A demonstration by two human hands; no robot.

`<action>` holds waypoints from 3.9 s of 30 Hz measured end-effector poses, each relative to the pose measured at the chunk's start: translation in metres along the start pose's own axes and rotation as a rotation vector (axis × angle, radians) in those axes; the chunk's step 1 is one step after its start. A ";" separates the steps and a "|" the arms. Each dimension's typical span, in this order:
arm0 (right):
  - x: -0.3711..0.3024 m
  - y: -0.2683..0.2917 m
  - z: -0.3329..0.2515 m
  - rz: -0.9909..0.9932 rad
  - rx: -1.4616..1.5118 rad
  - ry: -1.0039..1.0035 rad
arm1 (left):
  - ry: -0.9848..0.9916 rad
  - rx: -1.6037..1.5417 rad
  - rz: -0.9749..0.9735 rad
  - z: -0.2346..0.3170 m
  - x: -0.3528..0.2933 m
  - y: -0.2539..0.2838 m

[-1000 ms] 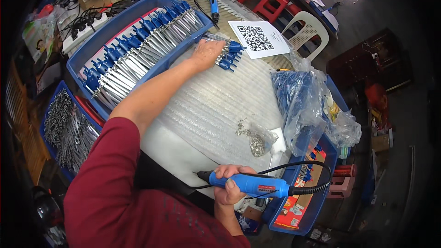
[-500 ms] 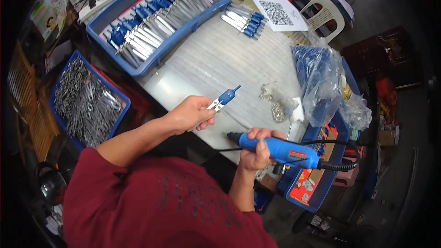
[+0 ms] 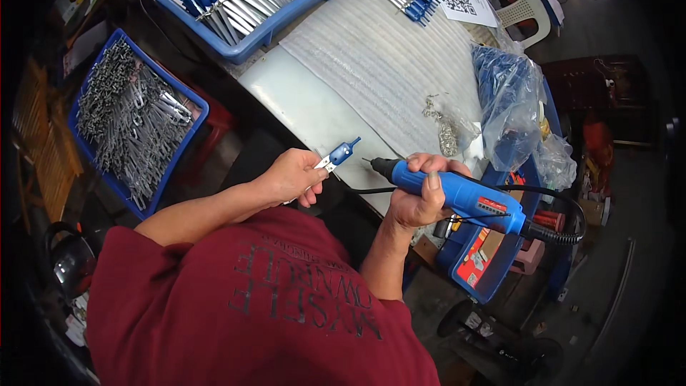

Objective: Using an electric screwdriver to assemble metal components into larger blue parts at a factory workstation.

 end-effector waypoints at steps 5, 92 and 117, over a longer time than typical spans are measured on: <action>-0.003 -0.010 0.002 -0.042 -0.021 0.001 | -0.011 -0.013 0.002 -0.002 0.002 0.001; -0.015 -0.066 0.015 -0.179 -0.143 -0.003 | 0.045 -0.075 0.006 -0.007 0.000 -0.001; -0.017 -0.077 0.031 -0.300 -0.338 -0.028 | 0.034 -0.108 0.054 0.005 -0.004 0.002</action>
Point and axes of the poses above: each hand's wrist, its own x-axis towards the middle knuckle, its own y-axis out of the back of the hand, z = x × y, the point moved 8 cm from there along x, towards the middle knuckle, and after that the axes turned 12 degrees about z, right-handed, at the moved point
